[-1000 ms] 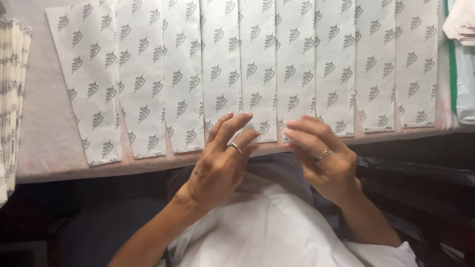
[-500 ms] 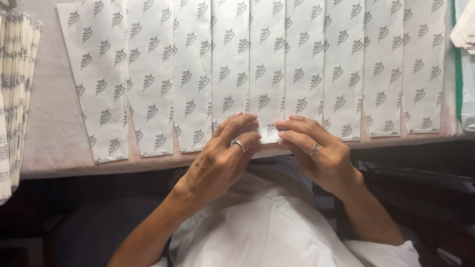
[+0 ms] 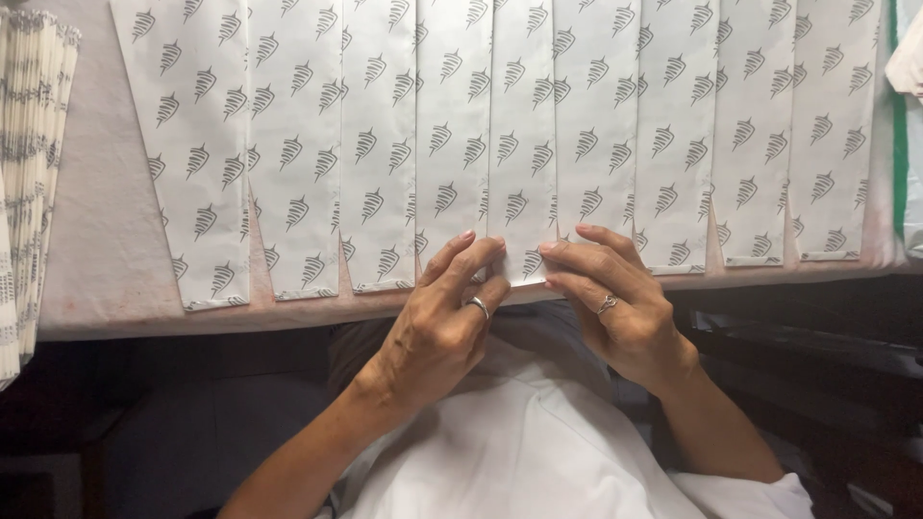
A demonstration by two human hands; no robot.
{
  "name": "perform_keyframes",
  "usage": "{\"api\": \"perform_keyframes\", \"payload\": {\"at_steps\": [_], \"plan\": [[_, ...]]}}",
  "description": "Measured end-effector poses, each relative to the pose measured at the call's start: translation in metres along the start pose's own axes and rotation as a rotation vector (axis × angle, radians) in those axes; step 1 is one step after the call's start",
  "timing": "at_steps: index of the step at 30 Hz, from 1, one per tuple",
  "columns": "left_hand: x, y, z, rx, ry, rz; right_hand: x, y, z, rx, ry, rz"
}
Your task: Arranging paper sleeves on a table, applying glue to the edges, and folding them to complete the assembly of the packaging.
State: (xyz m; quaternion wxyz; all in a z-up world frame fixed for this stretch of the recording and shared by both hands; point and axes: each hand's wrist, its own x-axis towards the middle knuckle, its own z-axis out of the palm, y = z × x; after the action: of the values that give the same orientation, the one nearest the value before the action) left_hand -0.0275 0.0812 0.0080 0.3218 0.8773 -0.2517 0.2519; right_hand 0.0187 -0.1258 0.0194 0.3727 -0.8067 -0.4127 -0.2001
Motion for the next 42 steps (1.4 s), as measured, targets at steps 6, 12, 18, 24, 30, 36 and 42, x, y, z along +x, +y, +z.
{"api": "perform_keyframes", "payload": {"at_steps": [6,12,18,24,30,36,42], "plan": [[0.002,0.009,0.005,-0.066,0.061,-0.145,0.000,-0.003,0.005,0.020,0.020,0.049],[0.011,0.016,0.007,-0.101,0.093,-0.298,0.007,-0.007,0.002,0.037,0.022,0.222],[0.012,0.016,0.008,-0.158,0.067,-0.365,0.012,-0.012,0.007,0.103,0.048,0.305],[0.009,0.019,0.008,-0.208,0.084,-0.410,0.007,-0.015,0.007,0.069,0.020,0.281],[0.008,0.021,0.017,-0.112,0.128,-0.353,0.006,-0.013,0.007,0.069,0.022,0.244],[0.007,0.021,0.022,0.004,0.161,-0.247,0.005,-0.013,0.006,0.050,0.018,0.226],[-0.015,0.015,0.022,-0.021,0.174,-0.078,0.012,-0.020,0.004,-0.011,0.005,0.168]]}}
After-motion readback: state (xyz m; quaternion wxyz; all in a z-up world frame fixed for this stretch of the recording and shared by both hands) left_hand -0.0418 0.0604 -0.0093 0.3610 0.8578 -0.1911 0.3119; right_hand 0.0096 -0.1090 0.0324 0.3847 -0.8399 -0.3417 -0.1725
